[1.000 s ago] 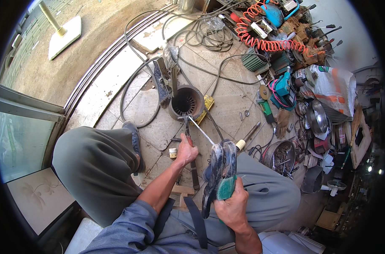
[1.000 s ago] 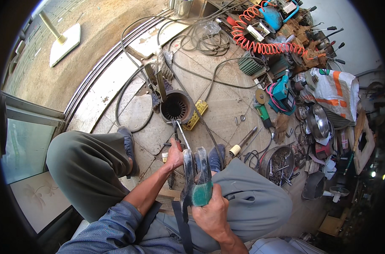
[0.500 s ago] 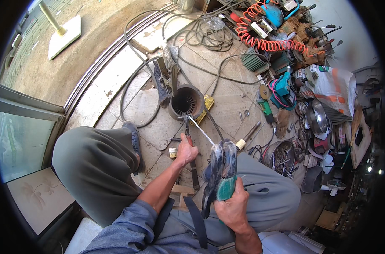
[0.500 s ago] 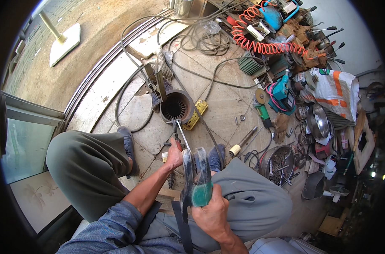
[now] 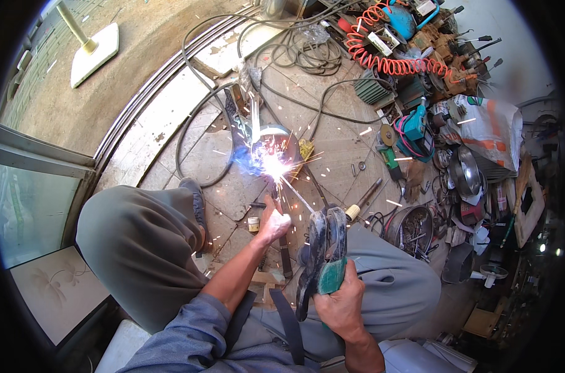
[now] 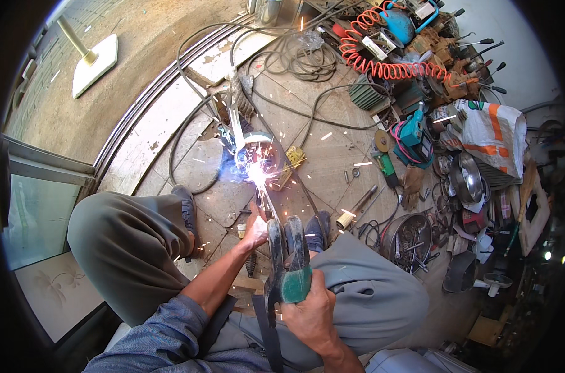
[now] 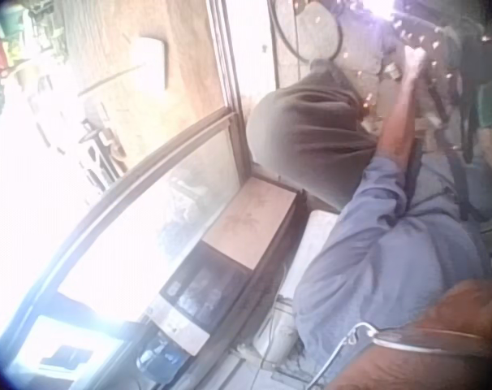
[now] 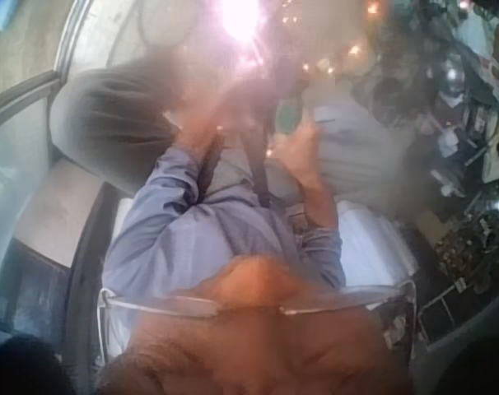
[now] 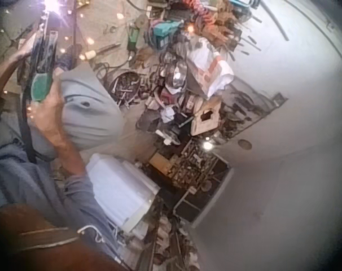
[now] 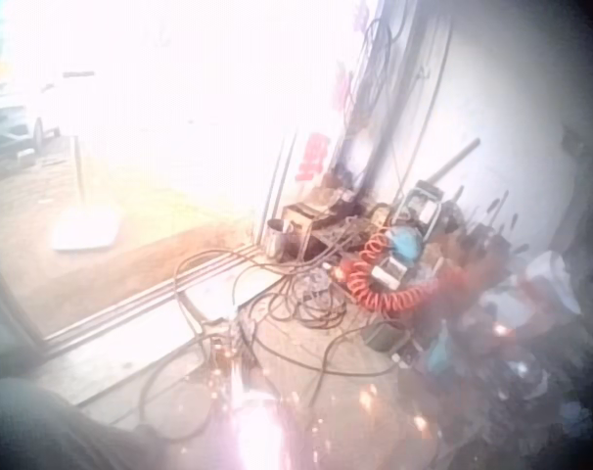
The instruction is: The person sits on the floor in a workshop and uses a welding torch to join small metal pieces held with pliers. They repeatedly position the metal, apply the torch to create welds, and inspect the joints.
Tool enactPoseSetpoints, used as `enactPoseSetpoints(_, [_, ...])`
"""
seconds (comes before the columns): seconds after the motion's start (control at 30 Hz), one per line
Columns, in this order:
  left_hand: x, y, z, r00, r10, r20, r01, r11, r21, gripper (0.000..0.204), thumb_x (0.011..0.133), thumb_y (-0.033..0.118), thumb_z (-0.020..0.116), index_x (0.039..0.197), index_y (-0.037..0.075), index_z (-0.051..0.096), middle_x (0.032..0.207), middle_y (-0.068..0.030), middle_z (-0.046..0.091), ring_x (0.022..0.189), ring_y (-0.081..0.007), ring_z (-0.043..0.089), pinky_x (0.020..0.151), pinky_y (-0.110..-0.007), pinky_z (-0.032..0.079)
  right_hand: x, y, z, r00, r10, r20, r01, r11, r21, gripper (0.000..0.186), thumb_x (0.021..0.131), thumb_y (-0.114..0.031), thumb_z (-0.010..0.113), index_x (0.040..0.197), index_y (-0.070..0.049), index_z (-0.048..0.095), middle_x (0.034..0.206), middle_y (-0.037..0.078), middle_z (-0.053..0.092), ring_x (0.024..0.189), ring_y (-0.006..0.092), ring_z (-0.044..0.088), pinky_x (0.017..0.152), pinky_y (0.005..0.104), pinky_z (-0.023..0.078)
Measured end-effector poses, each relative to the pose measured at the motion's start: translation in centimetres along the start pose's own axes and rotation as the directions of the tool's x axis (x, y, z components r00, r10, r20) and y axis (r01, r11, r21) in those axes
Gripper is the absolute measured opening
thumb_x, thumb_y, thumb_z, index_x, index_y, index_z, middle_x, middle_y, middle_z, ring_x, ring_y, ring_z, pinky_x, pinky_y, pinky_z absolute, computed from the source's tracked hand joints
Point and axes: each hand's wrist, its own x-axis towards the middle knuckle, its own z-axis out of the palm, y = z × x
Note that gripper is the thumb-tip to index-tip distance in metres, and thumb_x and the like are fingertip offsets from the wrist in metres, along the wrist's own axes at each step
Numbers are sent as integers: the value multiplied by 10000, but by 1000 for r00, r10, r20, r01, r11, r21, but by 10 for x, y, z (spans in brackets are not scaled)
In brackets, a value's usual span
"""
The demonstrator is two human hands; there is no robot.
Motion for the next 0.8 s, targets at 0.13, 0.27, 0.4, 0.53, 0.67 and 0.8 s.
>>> enactPoseSetpoints(0.13, [-1,13,-8,998,-41,51,39,999,36,523,851,169,563,1296,-32,374,909,-252,631,830,-407,647,749,-468,514,1,-2,1,1000,-1,-9,1,1000,6,326,775,-31,745,1013,-6,524,738,184,669,722,379,719,629,415,541])
enactPoseSetpoints(0.27, [7,-7,-3,971,222,85,-234,958,165,471,838,179,549,1263,3,448,935,-258,640,831,-425,657,740,-492,520,1,-2,1,1000,6,0,-6,1000,23,327,776,-28,745,1016,-2,525,741,181,672,723,372,721,634,408,542])
enactPoseSetpoints(0.4, [-3,12,-2,996,86,0,-86,996,10,459,821,155,564,1229,-30,463,930,-239,647,829,-386,673,727,-485,531,1,-2,1,1000,23,0,-23,1000,20,327,770,-19,743,1012,6,525,743,172,675,714,344,727,631,393,542])
enactPoseSetpoints(0.53, [5,-5,-3,987,154,42,-152,987,-41,615,801,210,680,1276,-24,368,1006,-223,632,889,-367,655,780,-456,532,1,-3,1,1000,17,7,-17,1000,0,322,768,-17,739,1010,6,528,741,172,674,710,343,726,627,393,541])
enactPoseSetpoints(0.67, [4,-4,0,994,73,78,-72,997,-18,467,832,131,558,1235,-29,386,934,-250,648,874,-414,678,766,-487,538,1,-1,0,1000,0,4,0,1000,-18,332,769,-22,743,1022,7,529,742,171,676,714,352,725,622,398,542])
enactPoseSetpoints(0.8, [11,-19,3,994,43,98,-40,999,-30,602,797,165,592,1311,-29,346,877,-204,638,768,-328,671,661,-439,548,1,-1,2,1000,-15,11,14,1000,24,357,771,-30,754,1041,8,523,753,175,682,729,353,730,629,402,546])
